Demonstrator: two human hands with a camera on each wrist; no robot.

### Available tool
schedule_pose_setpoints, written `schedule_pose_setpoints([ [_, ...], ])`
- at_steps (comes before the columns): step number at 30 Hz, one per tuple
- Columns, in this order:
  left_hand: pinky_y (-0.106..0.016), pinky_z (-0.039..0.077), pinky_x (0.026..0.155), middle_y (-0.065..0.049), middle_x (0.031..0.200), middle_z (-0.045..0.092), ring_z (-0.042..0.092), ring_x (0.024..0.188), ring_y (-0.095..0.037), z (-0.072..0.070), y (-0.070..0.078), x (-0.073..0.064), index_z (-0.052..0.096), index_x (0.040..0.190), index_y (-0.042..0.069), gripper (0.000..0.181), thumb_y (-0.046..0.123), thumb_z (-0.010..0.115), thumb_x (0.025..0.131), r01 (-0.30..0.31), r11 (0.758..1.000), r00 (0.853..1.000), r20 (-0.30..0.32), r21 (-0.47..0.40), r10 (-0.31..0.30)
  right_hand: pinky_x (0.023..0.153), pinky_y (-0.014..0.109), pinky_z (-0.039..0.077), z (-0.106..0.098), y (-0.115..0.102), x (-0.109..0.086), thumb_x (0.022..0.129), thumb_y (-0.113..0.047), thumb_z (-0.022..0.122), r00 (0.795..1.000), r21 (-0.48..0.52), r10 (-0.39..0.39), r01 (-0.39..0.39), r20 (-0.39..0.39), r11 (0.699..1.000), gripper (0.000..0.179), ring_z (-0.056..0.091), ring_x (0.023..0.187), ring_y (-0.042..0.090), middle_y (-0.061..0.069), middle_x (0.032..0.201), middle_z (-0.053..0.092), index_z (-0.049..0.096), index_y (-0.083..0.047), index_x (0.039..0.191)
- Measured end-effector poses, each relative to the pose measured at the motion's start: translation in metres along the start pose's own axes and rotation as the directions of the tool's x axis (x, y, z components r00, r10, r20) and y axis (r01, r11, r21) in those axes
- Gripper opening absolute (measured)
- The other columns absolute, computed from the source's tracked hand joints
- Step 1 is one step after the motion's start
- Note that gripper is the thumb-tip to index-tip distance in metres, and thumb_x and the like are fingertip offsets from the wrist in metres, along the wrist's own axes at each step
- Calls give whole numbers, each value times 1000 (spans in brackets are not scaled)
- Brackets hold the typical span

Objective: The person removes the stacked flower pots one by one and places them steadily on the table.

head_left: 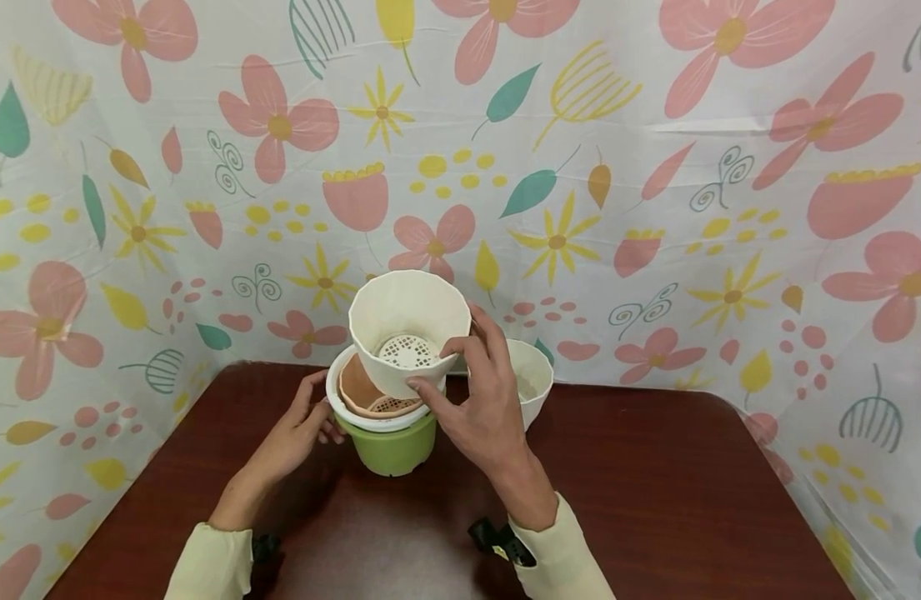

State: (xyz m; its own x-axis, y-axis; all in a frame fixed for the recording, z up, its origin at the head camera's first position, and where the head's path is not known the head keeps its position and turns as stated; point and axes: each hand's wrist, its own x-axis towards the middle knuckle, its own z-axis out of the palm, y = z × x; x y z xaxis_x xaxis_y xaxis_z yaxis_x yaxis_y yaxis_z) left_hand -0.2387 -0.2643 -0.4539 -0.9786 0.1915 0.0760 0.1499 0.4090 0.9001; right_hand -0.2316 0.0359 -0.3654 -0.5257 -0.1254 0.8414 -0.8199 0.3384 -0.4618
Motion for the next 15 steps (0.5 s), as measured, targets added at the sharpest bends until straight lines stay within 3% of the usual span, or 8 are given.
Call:
schedule_pose_setpoints([
  [15,-38,54,82,-17,101,66,70,89,-31,1,0,1,25,161,26,45,29,38,118,-1,1000,1000,1,-2,1,111,43,48,-10,1,3,83,-21,94,1000,-43,-10,9,-20,999,47,49,145,34,23,157,43,55,-5,104],
])
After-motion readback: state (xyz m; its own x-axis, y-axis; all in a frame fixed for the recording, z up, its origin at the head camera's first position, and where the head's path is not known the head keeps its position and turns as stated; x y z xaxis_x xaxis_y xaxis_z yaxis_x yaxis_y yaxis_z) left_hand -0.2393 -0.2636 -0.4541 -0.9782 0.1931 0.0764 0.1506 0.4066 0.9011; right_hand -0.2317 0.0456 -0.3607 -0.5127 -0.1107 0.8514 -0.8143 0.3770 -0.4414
